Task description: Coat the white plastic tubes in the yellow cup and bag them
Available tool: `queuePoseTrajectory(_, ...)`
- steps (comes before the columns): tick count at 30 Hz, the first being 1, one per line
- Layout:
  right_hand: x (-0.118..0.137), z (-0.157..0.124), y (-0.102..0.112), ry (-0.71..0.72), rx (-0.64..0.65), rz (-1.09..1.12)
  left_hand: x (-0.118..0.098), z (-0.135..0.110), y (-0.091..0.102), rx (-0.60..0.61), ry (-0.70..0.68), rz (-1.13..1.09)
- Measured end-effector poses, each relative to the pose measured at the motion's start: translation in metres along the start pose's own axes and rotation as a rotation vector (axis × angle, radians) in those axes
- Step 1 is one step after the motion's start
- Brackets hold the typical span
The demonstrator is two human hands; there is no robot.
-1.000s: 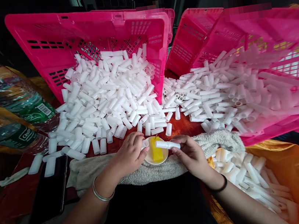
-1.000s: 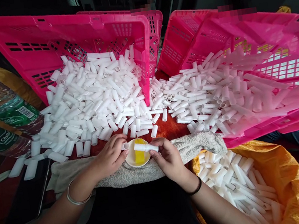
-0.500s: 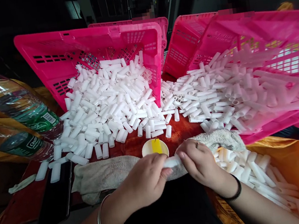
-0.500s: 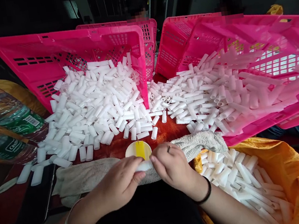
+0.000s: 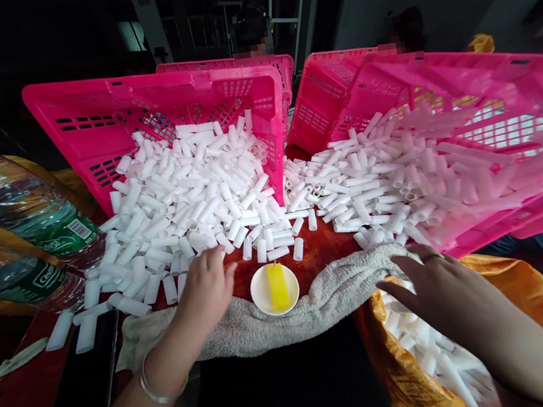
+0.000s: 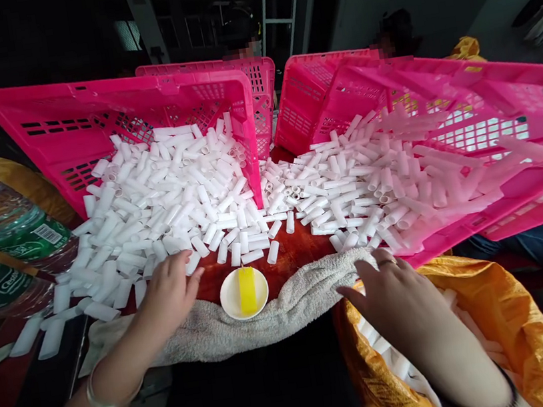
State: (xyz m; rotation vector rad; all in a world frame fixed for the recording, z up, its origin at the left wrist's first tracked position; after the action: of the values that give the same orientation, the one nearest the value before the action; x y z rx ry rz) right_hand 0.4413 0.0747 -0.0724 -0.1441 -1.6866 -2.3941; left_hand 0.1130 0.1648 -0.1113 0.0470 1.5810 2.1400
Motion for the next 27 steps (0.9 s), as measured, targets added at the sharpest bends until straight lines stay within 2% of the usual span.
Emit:
queuePoseTrajectory(2, -0.005, 0.036, -0.027, 0.018, 0.169, -0.135, 0.030, 0.019, -0.010, 0.079, 0.079, 0.218)
queuePoseTrajectory(4, 0.003, 0.078, -0.060, 0.044, 0.297, -0.162, 0.041, 0.031, -0.018, 0.190, 0.126, 0.351)
queuePoseTrajectory(7, 0.019, 0.131, -0.098, 0.099, 0.317, -0.158, 0.038, 0.037, -0.020, 0.261, 0.171, 0.398)
queuePoseTrajectory(10, 0.024, 0.147, -0.112, 0.177, 0.341, -0.116, 0.034, 0.031, -0.018, 0.279, 0.195, 0.389)
queuePoseTrajectory(12, 0.023, 0.138, -0.107, 0.198, 0.344, -0.101, 0.037, 0.023, -0.016, 0.270, 0.192, 0.365)
queuePoseTrajectory(14, 0.024, 0.119, -0.093, 0.178, 0.301, -0.027, 0.042, 0.012, -0.014, 0.202, 0.156, 0.276)
queuePoseTrajectory(17, 0.037, 0.079, -0.073, 0.157, 0.226, 0.428, 0.044, -0.006, -0.012, 0.096, 0.070, 0.026)
queuePoseTrajectory(19, 0.053, 0.053, -0.071, 0.179, 0.257, 0.771, 0.038, -0.016, -0.014, 0.099, 0.015, -0.123)
queuePoseTrajectory(20, 0.061, 0.042, -0.074, 0.189, 0.281, 0.864, 0.033, -0.020, -0.015, 0.115, -0.010, -0.183)
queuePoseTrajectory(22, 0.071, 0.028, -0.084, 0.185, 0.279, 0.924, 0.020, -0.024, -0.019, 0.170, -0.041, -0.296)
queuePoseTrajectory(24, 0.076, 0.023, -0.093, 0.204, 0.209, 0.894, 0.008, -0.026, -0.023, 0.236, -0.042, -0.395)
queuePoseTrajectory(27, 0.081, 0.019, -0.100, 0.374, 0.101, 0.806, -0.005, -0.027, -0.031, 0.267, -0.048, -0.471)
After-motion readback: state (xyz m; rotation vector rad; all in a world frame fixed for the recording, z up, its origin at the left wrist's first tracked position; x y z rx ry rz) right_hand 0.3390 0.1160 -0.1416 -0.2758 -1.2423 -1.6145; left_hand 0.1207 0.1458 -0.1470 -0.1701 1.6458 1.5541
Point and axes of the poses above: each hand's wrist, its own z-axis towards the middle knuckle, its own y-axis out of the back of the hand, x = y × z, the point moved 5 cm from there along z, towards the middle knuckle, and after that the axes turned 5 degrees about z, right-handed, at the moved point
